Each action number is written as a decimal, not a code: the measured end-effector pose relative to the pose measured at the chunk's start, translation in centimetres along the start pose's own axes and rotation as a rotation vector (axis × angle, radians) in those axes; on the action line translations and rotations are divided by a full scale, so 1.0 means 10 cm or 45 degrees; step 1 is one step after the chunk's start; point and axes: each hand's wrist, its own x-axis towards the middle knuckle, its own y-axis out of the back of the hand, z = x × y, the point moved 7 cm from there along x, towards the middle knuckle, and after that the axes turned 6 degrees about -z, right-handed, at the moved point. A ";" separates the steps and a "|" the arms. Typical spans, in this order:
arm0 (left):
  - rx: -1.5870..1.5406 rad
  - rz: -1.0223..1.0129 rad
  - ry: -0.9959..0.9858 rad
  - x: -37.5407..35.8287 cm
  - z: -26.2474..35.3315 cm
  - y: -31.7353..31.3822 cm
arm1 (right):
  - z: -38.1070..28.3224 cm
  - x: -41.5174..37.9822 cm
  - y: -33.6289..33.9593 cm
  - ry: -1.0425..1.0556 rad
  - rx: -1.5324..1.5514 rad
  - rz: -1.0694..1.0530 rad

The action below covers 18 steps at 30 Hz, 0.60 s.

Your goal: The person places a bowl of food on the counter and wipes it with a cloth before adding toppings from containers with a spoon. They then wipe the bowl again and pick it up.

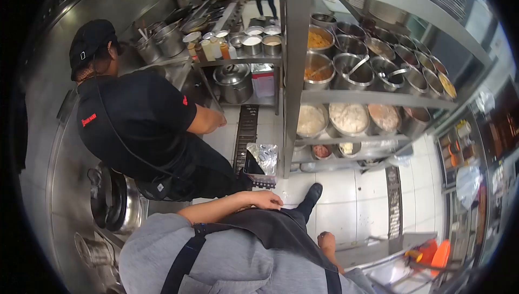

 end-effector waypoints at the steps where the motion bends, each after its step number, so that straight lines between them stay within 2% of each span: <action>1: -0.084 -0.031 -0.053 0.16 -0.03 0.05 | 0.02 0.17 0.10 0.036 -0.019 -0.010; 3: -0.153 0.060 0.007 0.42 -0.16 0.29 | 0.14 0.44 0.40 -0.088 0.087 0.063; 4: -0.120 -0.024 0.128 0.57 -0.32 0.32 | 0.50 0.71 0.28 -0.049 0.061 0.049; 5: -0.087 -0.102 0.247 0.72 -0.51 0.37 | 1.17 1.41 -0.21 0.279 -0.234 -0.072; 7: 0.795 -0.322 0.365 1.10 -1.11 0.16 | 1.01 1.91 0.22 0.319 -0.224 -0.083; 9: 0.723 -0.309 0.458 1.10 -1.00 0.29 | 0.88 2.22 0.67 0.295 -0.157 -0.081; 11: 0.410 -0.278 0.479 1.23 -0.94 0.40 | 0.81 2.41 1.11 0.260 -0.104 -0.084; 12: 0.137 -0.174 0.664 1.23 -0.95 0.49 | 0.38 2.37 1.50 0.216 -0.219 0.024; 13: -0.145 -0.081 0.848 1.17 -0.99 0.53 | -0.22 2.22 1.97 0.422 -0.277 -0.022; 15: -0.151 -0.019 0.828 1.24 -1.13 0.48 | -0.05 2.70 2.06 0.282 -0.276 0.047; 16: -0.041 0.128 0.868 1.19 -1.19 0.46 | -0.20 2.66 2.18 0.359 -0.309 0.029; 17: 0.093 0.195 0.867 1.25 -1.40 0.37 | -0.63 2.52 2.44 0.435 -0.339 0.022; 18: 0.079 0.204 0.883 1.26 -1.63 0.21 | -0.81 2.46 2.55 0.369 -0.235 -0.068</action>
